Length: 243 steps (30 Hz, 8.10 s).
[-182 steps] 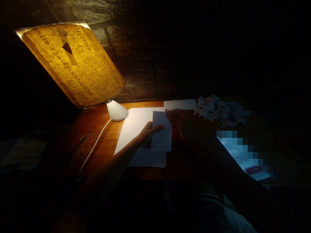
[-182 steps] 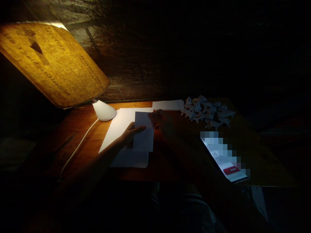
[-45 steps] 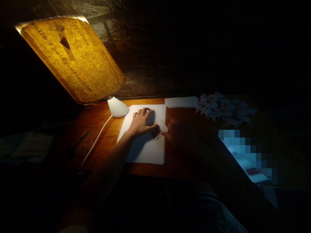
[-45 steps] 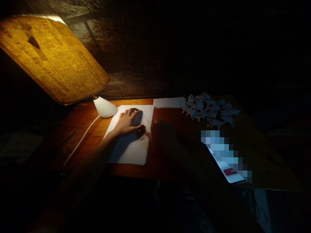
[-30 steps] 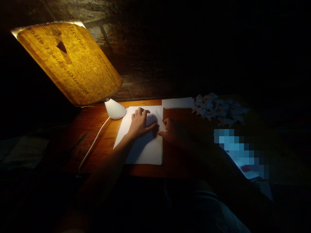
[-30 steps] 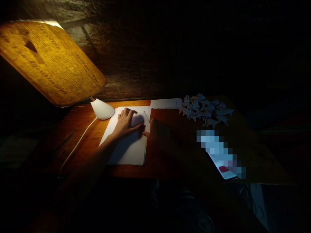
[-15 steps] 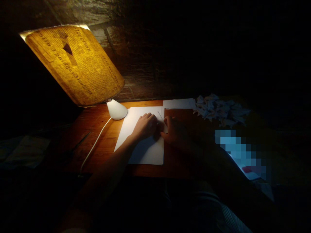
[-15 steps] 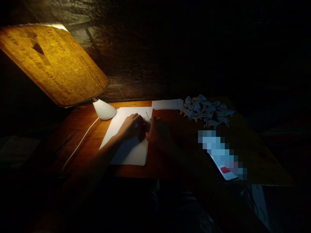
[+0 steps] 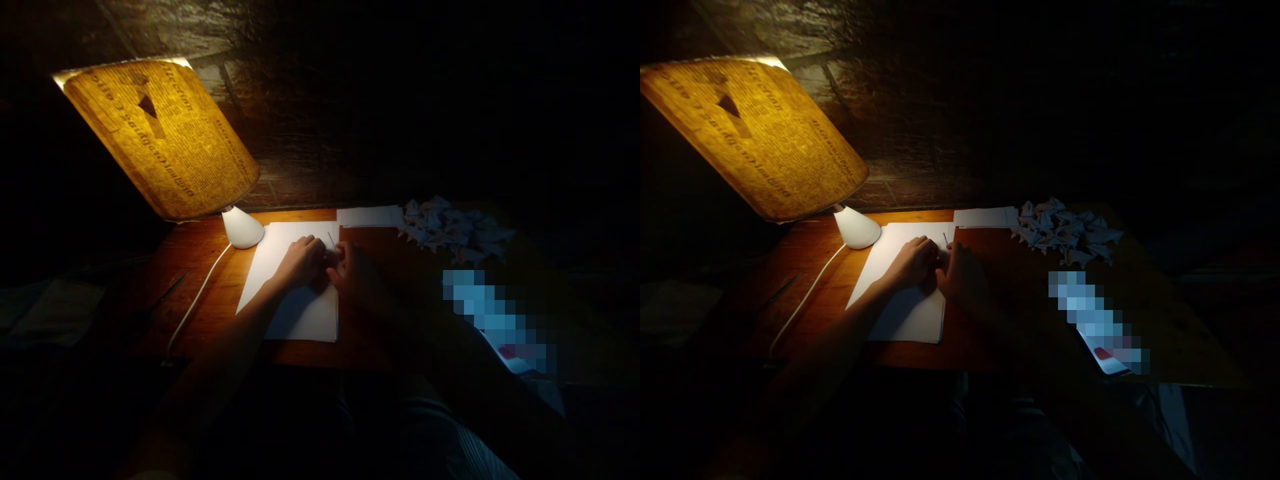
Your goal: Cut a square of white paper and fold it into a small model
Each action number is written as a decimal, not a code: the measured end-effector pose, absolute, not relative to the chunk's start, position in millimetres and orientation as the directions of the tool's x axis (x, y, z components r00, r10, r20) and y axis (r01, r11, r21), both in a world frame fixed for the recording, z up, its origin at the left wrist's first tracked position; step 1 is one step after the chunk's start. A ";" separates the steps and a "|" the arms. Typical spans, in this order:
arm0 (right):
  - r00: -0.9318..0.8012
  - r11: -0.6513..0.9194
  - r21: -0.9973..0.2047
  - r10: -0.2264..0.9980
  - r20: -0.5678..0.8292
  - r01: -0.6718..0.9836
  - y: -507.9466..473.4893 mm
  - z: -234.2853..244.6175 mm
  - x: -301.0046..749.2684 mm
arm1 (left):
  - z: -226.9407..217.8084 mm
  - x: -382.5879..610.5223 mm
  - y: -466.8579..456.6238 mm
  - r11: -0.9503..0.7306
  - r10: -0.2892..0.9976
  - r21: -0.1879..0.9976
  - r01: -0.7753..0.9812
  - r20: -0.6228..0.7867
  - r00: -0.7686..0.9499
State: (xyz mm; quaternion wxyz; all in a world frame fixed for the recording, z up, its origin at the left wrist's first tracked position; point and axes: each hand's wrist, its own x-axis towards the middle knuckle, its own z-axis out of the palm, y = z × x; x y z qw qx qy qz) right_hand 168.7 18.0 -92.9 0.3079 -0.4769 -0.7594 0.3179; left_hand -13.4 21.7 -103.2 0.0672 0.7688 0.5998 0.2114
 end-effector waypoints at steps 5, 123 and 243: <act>-0.287 0.153 -0.940 0.956 0.062 0.306 26.3 -90.3 170.9 | -104.0 -15.9 21.5 -0.292 0.947 0.340 0.894 0.236 0.220; -0.273 0.023 -0.997 0.961 0.042 -0.073 50.3 -76.2 186.5 | -81.8 0.3 4.0 -0.356 0.921 0.901 0.247 0.382 -0.068; -0.404 0.056 -0.998 0.914 0.040 0.026 43.9 -85.8 179.6 | -77.9 4.7 4.4 -0.262 0.960 0.920 0.293 0.278 -0.015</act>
